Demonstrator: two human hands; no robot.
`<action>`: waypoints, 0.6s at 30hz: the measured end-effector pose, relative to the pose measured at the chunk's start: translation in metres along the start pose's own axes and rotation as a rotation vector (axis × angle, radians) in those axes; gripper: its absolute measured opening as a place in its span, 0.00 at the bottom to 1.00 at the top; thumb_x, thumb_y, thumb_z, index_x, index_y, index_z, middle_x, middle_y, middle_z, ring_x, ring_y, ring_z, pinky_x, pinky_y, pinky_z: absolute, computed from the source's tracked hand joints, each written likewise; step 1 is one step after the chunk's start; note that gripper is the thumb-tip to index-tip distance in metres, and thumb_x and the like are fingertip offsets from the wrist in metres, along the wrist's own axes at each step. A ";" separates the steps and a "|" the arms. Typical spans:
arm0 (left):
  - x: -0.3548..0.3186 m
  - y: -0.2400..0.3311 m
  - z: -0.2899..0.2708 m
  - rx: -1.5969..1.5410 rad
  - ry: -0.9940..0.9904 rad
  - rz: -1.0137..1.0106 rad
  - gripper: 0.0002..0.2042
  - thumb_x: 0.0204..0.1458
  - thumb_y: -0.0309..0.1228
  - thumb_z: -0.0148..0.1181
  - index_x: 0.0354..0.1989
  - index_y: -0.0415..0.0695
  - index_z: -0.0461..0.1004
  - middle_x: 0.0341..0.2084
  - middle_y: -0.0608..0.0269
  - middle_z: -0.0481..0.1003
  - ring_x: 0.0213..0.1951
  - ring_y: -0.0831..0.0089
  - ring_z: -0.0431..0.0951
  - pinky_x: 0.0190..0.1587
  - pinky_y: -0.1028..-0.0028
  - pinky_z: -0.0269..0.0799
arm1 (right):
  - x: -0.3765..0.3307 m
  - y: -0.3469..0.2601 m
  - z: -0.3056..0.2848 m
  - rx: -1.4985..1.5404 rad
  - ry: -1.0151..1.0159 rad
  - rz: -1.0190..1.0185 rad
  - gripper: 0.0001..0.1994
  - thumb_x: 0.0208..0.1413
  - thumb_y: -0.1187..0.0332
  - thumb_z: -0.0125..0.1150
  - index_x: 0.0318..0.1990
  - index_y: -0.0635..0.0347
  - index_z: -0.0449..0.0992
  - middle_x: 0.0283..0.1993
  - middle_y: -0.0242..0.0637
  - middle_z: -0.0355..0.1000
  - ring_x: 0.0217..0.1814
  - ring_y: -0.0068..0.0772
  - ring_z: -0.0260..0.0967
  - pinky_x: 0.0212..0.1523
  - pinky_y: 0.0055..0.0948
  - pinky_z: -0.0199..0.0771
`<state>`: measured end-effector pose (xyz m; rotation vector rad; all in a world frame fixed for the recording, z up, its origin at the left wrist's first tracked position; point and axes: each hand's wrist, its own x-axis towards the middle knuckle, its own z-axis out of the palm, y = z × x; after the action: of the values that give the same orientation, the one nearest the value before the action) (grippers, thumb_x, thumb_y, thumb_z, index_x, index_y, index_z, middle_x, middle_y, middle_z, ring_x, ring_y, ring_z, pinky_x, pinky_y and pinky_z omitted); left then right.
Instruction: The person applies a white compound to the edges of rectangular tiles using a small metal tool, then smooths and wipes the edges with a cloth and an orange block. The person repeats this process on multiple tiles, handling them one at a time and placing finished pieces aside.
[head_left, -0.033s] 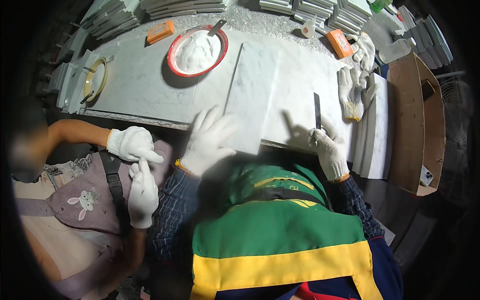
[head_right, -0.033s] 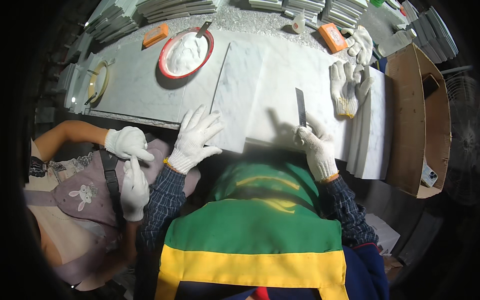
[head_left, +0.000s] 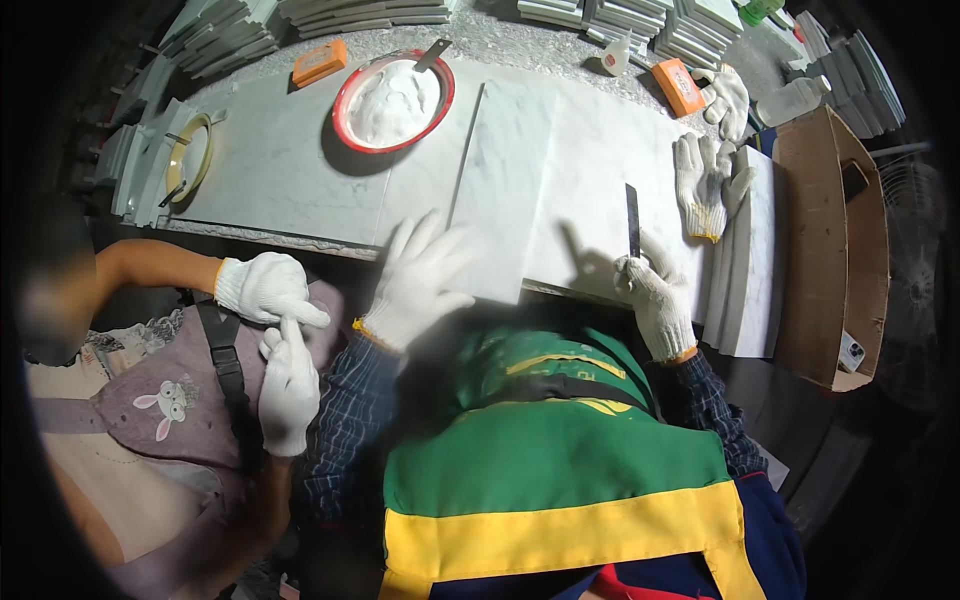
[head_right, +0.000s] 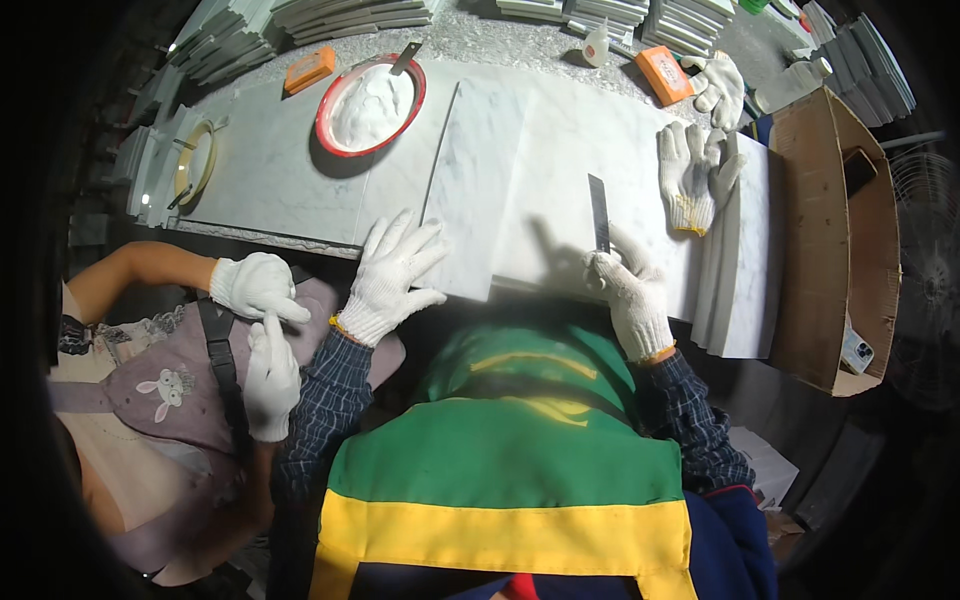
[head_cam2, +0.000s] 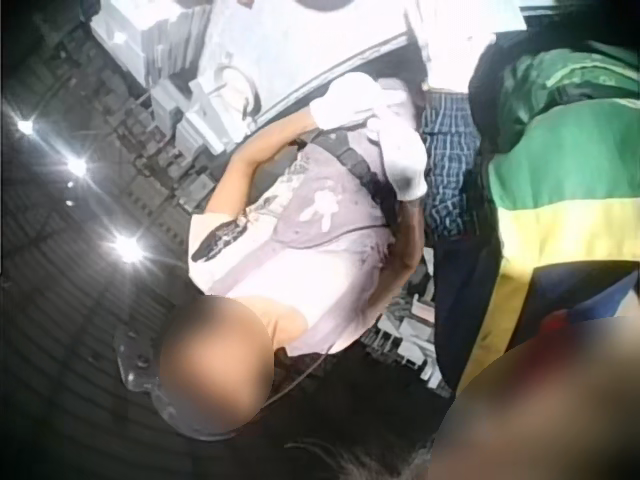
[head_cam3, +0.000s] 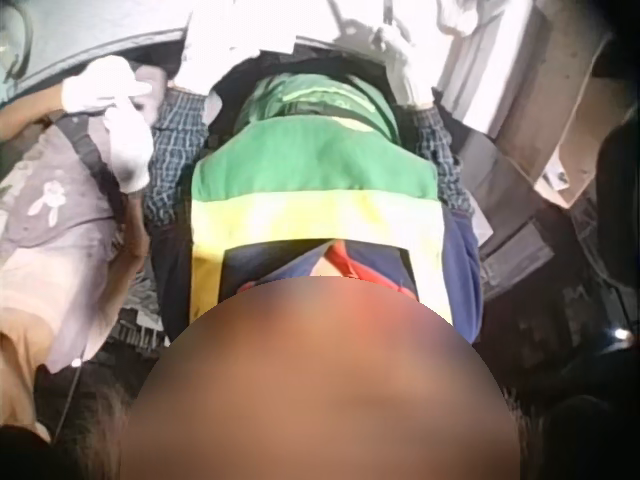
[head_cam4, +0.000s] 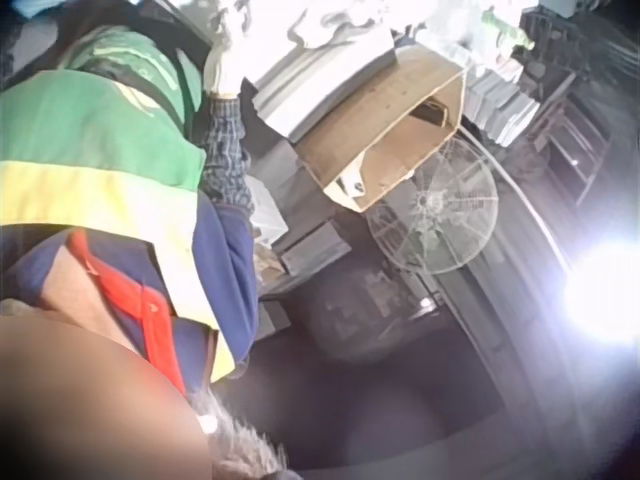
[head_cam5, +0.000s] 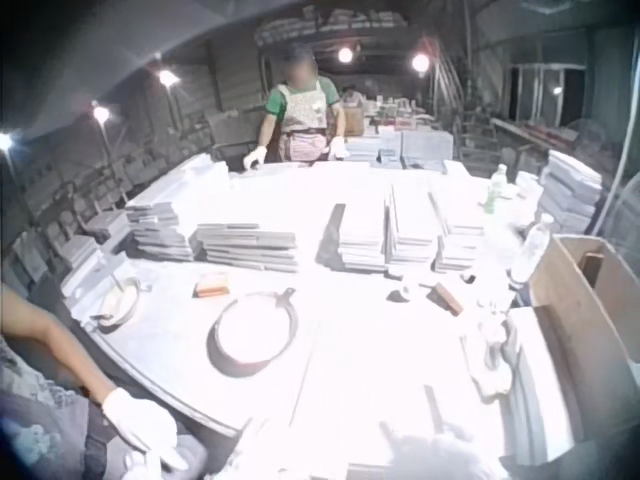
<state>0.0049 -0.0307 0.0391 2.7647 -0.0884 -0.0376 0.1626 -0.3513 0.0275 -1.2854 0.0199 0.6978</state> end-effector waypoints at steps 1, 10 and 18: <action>0.005 0.000 0.005 -0.017 0.042 0.014 0.37 0.41 0.39 0.78 0.66 0.52 0.76 0.71 0.57 0.68 0.75 0.47 0.58 0.77 0.47 0.48 | -0.001 -0.002 0.001 0.013 0.002 0.000 0.29 0.63 0.70 0.67 0.69 0.70 0.69 0.38 0.33 0.78 0.37 0.21 0.71 0.39 0.22 0.70; 0.015 0.034 0.017 0.100 0.037 -0.070 0.52 0.41 0.47 0.79 0.75 0.42 0.60 0.77 0.47 0.55 0.79 0.44 0.49 0.79 0.45 0.42 | -0.011 -0.008 -0.006 -0.016 0.055 -0.009 0.30 0.63 0.70 0.67 0.71 0.69 0.68 0.38 0.33 0.78 0.37 0.21 0.73 0.40 0.22 0.72; 0.002 0.070 0.032 -0.218 0.388 0.298 0.18 0.53 0.28 0.71 0.53 0.39 0.82 0.47 0.55 0.84 0.49 0.55 0.85 0.61 0.55 0.77 | -0.009 -0.002 -0.018 0.028 -0.068 0.052 0.32 0.62 0.66 0.68 0.70 0.72 0.67 0.37 0.31 0.76 0.36 0.20 0.70 0.40 0.21 0.71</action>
<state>0.0013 -0.1075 0.0353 2.4624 -0.3659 0.5310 0.1629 -0.3715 0.0273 -1.2372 0.0079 0.7835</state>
